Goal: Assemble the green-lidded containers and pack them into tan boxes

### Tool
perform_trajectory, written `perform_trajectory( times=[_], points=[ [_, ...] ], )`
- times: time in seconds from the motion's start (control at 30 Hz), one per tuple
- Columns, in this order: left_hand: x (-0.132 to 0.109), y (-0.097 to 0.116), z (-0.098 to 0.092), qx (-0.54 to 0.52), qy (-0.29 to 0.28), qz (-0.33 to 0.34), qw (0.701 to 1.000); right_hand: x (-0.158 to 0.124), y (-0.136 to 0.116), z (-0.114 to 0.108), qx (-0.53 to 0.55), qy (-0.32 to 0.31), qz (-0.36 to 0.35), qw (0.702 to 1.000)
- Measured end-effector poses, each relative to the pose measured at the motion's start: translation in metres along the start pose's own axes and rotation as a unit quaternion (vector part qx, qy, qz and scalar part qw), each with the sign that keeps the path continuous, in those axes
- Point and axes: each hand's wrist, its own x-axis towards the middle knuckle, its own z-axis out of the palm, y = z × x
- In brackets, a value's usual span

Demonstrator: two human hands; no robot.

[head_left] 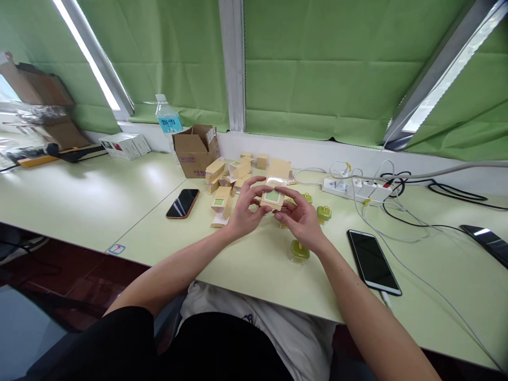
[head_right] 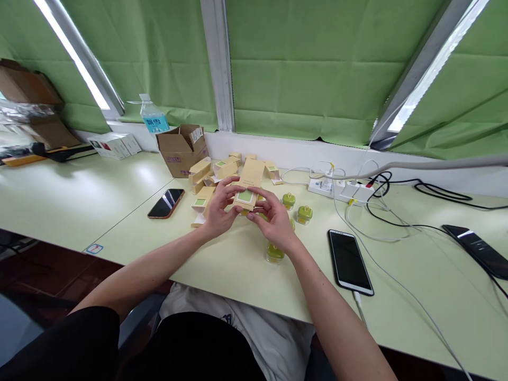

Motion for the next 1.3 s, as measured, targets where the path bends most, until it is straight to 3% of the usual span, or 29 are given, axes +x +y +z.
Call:
perform_trajectory(
  times=[0.23,0.37,0.47,0.63,0.8,0.87,1.0,1.07,1.13,1.2,1.3],
  points=[
    [-0.004,-0.004,0.007,0.087,0.072,0.076,0.991,-0.001,0.012,0.008,-0.021,0.046,-0.033,0.998],
    [-0.004,-0.006,0.006,0.076,0.064,0.091,0.991,-0.002,0.015,0.006,-0.056,0.053,-0.040,0.996],
    [-0.004,-0.005,0.003,0.036,0.028,0.062,0.997,-0.002,0.011,0.002,-0.073,0.032,-0.032,0.996],
    [-0.001,-0.005,-0.004,-0.089,-0.024,-0.064,0.994,-0.001,0.001,-0.009,-0.109,-0.016,-0.021,0.994],
    [0.017,-0.017,-0.024,-0.161,-0.145,-0.128,0.968,0.003,-0.018,-0.029,-0.071,-0.100,0.053,0.991],
    [0.025,-0.021,-0.036,-0.167,-0.193,-0.139,0.957,0.005,-0.025,-0.038,-0.064,-0.090,0.081,0.991],
    [0.038,-0.020,-0.059,-0.183,-0.305,-0.183,0.917,0.009,-0.029,-0.049,-0.136,0.016,0.091,0.986],
    [0.042,-0.017,-0.065,-0.168,-0.364,-0.203,0.893,0.010,-0.028,-0.052,-0.226,0.055,0.093,0.968],
    [0.044,-0.013,-0.067,-0.139,-0.419,-0.200,0.875,0.009,-0.031,-0.055,-0.327,0.052,0.113,0.937],
    [0.045,-0.010,-0.065,-0.109,-0.460,-0.179,0.863,0.006,-0.040,-0.057,-0.408,-0.010,0.163,0.898],
    [0.046,-0.007,-0.062,-0.082,-0.486,-0.153,0.857,-0.002,-0.063,-0.055,-0.465,-0.167,0.247,0.833]
  ],
)
